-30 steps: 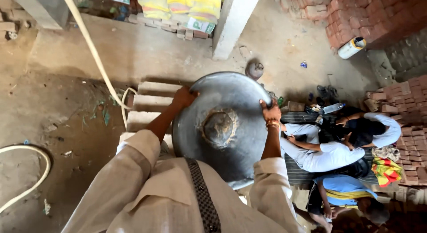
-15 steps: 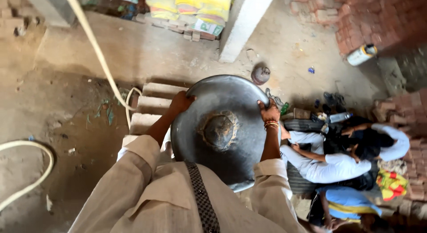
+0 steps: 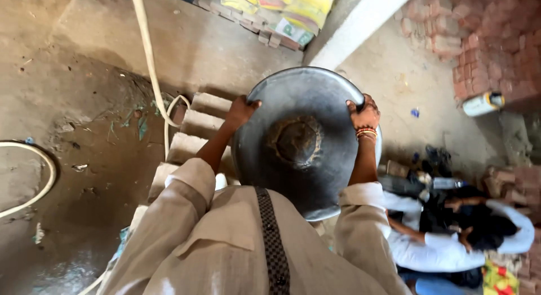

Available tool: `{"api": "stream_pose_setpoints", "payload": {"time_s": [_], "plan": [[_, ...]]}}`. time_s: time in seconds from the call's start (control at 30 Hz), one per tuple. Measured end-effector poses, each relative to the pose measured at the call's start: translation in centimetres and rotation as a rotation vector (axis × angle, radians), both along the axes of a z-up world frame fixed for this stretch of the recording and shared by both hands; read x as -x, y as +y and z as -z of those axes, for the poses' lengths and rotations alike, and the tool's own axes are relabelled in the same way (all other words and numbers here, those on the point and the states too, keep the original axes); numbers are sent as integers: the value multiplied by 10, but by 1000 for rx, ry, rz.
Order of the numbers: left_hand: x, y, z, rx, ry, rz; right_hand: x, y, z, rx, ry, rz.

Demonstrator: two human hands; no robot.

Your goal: The person scoops sand from a pile using a shovel into a metal basin, carries the basin up a set of stairs, and hands it to another person. The person then returns with an empty basin and repeats the process.

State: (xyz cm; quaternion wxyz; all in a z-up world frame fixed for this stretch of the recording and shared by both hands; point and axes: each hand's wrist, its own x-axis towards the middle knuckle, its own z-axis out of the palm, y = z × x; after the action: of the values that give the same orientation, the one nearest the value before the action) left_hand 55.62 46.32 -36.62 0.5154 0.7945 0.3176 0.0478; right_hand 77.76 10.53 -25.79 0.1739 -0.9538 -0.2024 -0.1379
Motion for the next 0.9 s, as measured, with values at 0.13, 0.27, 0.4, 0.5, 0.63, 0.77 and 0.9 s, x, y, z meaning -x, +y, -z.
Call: {"api": "stream_pose_setpoints", "payload": {"time_s": [0.13, 0.27, 0.4, 0.5, 0.63, 0.77, 0.9], "plan": [[-12, 27, 25, -17, -99, -60, -40, 47, -2, 9, -2, -89], [-20, 45, 31, 70, -125, -124, -73, 96, -29, 44, 2, -167], [-21, 40, 8, 90, -56, -124, -60, 97, -45, 41, 77, -156], [-37, 37, -2, 78, -40, -158, -76, 88, -36, -10, 24, -181], [-55, 39, 18, 50, -28, -135, -87, 83, -9, -28, 43, -163], [-78, 51, 45, 6, -16, -116, -107, 83, 33, -74, 75, -112], [-116, 62, 91, -67, -14, -65, -132, 87, 79, -105, 98, -60]]}}
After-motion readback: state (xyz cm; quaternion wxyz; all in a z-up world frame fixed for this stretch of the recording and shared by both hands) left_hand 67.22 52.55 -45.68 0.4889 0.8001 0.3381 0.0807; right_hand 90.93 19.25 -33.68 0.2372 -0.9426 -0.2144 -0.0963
